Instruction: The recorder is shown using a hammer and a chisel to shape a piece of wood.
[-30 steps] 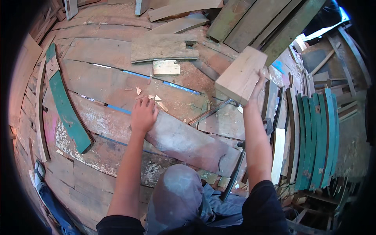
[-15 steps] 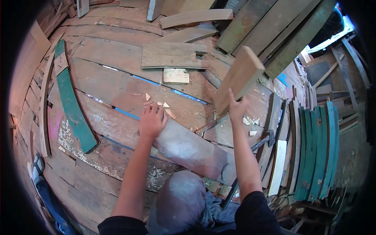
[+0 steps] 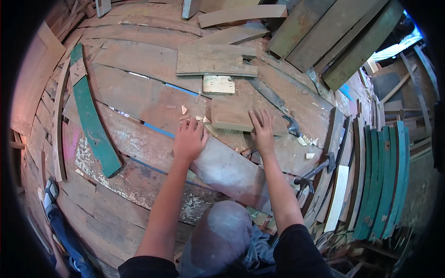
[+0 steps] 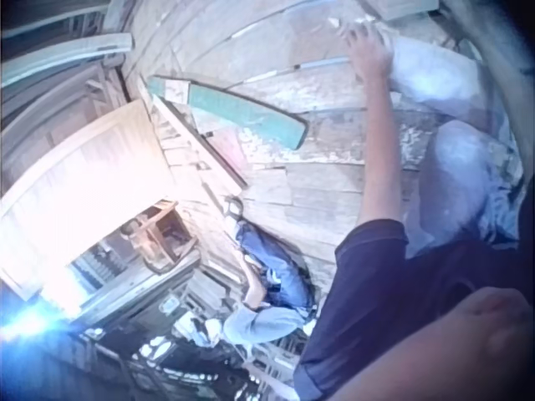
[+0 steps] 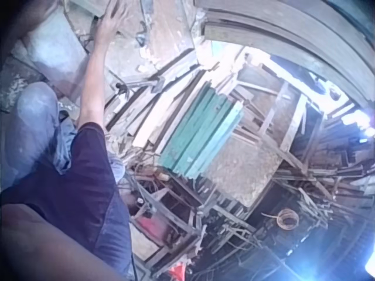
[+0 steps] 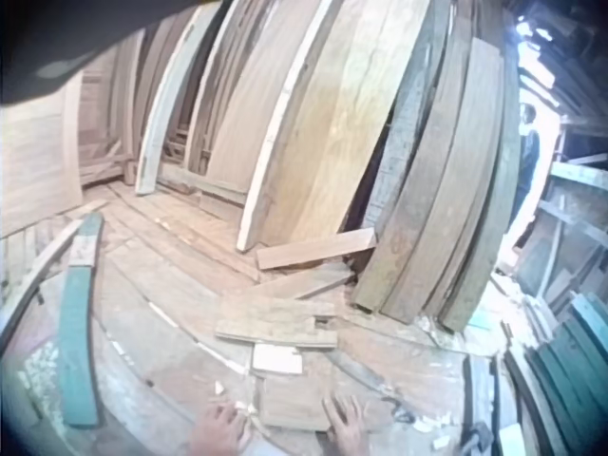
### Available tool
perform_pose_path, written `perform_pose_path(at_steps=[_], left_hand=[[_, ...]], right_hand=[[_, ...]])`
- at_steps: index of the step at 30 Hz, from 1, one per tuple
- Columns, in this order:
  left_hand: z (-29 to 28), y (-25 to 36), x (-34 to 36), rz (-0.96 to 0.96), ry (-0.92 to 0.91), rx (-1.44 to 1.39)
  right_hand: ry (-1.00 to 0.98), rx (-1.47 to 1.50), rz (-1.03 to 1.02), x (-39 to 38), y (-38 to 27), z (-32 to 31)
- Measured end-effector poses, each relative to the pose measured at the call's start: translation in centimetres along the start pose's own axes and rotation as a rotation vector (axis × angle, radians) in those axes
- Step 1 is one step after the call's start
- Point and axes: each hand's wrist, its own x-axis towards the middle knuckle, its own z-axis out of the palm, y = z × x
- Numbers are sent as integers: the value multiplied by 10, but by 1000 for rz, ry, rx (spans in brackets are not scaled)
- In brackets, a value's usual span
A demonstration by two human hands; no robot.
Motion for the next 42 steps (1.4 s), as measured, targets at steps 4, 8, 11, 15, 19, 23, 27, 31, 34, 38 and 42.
perform_pose_path(at_steps=[4,8,11,15,19,23,27,31,34,38,42], left_hand=[[-7,11,11,16,0,-12],[-7,8,10,12,1,-14],[-6,7,10,-12,-17,16],[-9,5,7,12,27,14],[-9,8,8,2,-15,-11],[-8,2,7,-20,-40,-22],[-14,2,9,6,-7,11],[-19,7,16,16,-19,-47],[-17,4,15,29,-32,-59],[-24,3,15,9,-112,-63],[-24,4,19,16,-87,-107]], right_hand=[[44,13,11,-1,9,7],[20,20,-15,1,5,11],[14,22,-80,13,10,0],[-1,111,37,61,11,-25],[153,-14,85,117,5,-56],[-80,78,296,169,-13,-71],[11,200,406,209,-3,-57],[357,814,506,270,6,-40],[419,1236,797,290,10,5],[511,1724,1038,296,15,72],[520,1857,1040,341,29,97]])
